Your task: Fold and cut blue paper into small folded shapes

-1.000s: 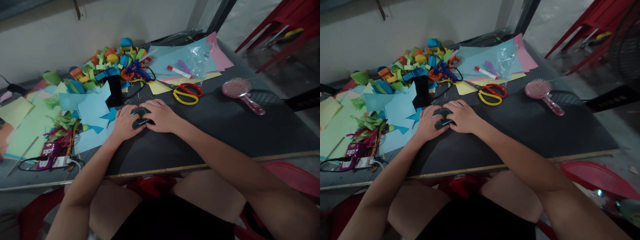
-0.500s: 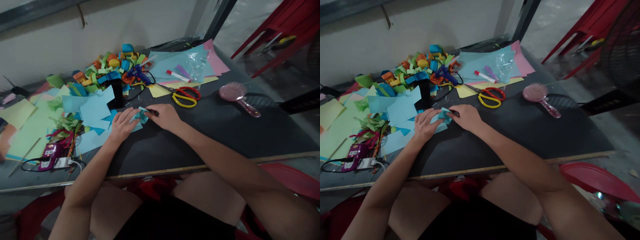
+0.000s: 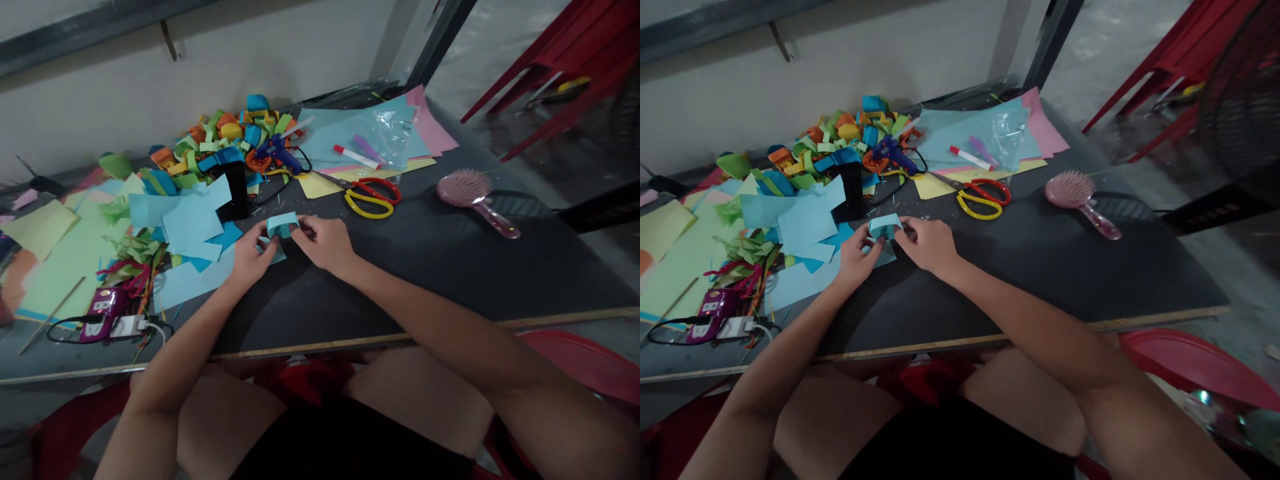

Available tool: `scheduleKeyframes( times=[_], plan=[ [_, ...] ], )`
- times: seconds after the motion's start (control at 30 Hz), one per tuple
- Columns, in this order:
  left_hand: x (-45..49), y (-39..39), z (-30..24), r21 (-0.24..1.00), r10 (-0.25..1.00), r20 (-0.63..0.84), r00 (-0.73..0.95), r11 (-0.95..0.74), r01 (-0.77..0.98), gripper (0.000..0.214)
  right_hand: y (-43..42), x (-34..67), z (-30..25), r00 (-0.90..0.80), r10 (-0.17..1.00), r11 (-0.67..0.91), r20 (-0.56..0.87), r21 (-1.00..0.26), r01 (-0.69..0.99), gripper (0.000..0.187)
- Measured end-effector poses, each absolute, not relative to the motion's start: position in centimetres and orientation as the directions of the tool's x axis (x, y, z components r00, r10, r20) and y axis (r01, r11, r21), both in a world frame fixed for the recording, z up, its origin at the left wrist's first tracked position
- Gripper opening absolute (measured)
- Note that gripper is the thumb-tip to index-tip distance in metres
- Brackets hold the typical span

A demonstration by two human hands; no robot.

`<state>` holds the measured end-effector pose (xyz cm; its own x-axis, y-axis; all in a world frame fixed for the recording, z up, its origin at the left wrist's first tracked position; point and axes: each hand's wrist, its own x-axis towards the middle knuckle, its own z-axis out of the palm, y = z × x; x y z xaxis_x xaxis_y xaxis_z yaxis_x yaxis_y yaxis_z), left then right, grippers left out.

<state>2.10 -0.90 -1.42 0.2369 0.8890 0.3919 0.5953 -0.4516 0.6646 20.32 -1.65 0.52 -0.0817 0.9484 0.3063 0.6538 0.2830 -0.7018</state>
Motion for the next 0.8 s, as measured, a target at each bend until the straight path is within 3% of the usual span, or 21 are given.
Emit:
scheduleKeyframes(
  times=[0.13, 0.23, 0.3, 0.43, 0.5, 0.57, 0.67, 0.8],
  plan=[
    [2.0, -0.8, -1.6, 0.67, 0.889, 0.417, 0.19, -0.442, 0.596, 0.028, -1.5, 20.4, 0.1, -0.182, 0.939, 0.337, 0.293, -0.663, 0.669, 0.033],
    [1.8, -0.8, -1.9, 0.657, 0.86, 0.467, 0.205, -0.493, 0.57, 0.03, -1.3, 20.5, -0.6, -0.363, 0.881, 0.469, 0.303, -0.657, 0.59, 0.055],
    [1.7, -0.8, -2.1, 0.665, 0.85, 0.487, 0.201, -0.51, 0.545, 0.033, -1.1, 20.5, -1.1, -0.396, 0.866, 0.492, 0.304, -0.658, 0.571, 0.064],
    [1.8, -0.7, -2.1, 0.687, 0.822, 0.502, 0.268, -0.568, 0.453, 0.059, 0.2, 20.6, -2.3, -0.24, 0.917, 0.398, 0.319, -0.781, 0.481, 0.054],
    [1.9, -0.5, -2.1, 0.655, 0.791, 0.512, 0.334, -0.612, 0.443, 0.073, 1.0, 20.7, -2.7, -0.127, 0.95, 0.313, 0.287, -0.89, 0.332, 0.044],
    [2.0, -0.4, -2.3, 0.613, 0.771, 0.51, 0.382, -0.637, 0.468, 0.076, 1.8, 20.9, -2.9, -0.073, 0.985, 0.167, 0.159, -0.979, 0.117, 0.039],
    [2.3, -0.2, -2.9, 0.599, 0.778, 0.463, 0.424, -0.627, 0.498, 0.082, 2.3, 21.2, -2.4, -0.175, 0.982, 0.051, 0.072, -0.991, -0.123, 0.037],
    [2.8, 0.2, -3.1, 0.57, 0.8, 0.455, 0.392, -0.6, 0.562, 0.097, 2.1, 21.6, -1.6, -0.267, 0.958, 0.06, 0.103, -0.984, -0.165, 0.034]
  ],
)
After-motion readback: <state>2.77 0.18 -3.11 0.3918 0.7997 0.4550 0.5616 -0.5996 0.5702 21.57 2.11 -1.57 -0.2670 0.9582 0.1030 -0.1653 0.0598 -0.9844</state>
